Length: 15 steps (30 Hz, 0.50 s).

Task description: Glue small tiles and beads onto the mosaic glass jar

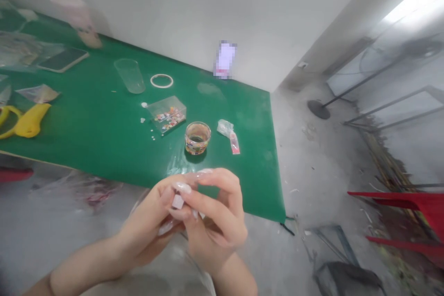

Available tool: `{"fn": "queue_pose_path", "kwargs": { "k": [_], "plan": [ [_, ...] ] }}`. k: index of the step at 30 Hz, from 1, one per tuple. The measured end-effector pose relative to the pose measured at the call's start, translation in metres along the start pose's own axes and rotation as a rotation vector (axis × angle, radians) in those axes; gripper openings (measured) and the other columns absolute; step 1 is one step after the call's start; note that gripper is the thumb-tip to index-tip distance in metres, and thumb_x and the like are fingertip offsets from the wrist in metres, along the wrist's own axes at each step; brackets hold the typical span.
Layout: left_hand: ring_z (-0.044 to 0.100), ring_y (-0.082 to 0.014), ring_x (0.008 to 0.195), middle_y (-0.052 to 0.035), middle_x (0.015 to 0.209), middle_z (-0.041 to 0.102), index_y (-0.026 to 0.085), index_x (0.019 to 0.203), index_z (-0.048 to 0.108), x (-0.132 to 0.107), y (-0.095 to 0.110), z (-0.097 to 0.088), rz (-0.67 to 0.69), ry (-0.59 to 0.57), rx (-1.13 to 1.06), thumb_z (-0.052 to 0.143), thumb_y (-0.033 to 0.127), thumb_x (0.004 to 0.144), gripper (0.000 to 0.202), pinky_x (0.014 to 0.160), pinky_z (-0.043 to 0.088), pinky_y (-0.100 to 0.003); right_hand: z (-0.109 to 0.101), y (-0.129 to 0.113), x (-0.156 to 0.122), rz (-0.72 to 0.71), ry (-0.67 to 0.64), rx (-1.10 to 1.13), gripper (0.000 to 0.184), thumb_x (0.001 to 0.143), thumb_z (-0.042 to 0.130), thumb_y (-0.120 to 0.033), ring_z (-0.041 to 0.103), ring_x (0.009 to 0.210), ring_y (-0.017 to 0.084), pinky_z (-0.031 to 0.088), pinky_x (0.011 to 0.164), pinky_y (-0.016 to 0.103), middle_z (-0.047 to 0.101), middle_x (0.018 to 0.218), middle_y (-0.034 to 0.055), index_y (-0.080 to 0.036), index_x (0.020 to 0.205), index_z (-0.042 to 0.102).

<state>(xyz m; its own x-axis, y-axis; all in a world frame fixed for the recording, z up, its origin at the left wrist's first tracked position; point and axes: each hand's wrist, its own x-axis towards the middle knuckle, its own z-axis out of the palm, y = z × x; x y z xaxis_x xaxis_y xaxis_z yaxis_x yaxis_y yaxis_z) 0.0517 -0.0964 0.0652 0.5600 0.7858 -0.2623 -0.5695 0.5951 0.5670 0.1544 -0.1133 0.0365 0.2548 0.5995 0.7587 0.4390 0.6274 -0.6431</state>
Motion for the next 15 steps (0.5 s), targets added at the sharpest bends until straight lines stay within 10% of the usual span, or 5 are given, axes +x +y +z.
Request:
{"fn": "queue_pose_path", "kwargs": {
  "k": [15],
  "plan": [
    [0.03, -0.0039, 0.045, 0.0062, 0.053, 0.039, 0.015, 0.063, 0.06, 0.001, 0.003, -0.005, -0.01, -0.03, 0.152, 0.073, 0.054, 0.074, 0.042, 0.04, 0.019, -0.019, -0.021, -0.003, 0.021, -0.155, -0.094, -0.274, 0.022, 0.083, 0.067, -0.018, 0.063, 0.09, 0.023, 0.055, 0.075, 0.047, 0.063, 0.097, 0.0019, -0.033, 0.098, 0.073]
  ]
}}
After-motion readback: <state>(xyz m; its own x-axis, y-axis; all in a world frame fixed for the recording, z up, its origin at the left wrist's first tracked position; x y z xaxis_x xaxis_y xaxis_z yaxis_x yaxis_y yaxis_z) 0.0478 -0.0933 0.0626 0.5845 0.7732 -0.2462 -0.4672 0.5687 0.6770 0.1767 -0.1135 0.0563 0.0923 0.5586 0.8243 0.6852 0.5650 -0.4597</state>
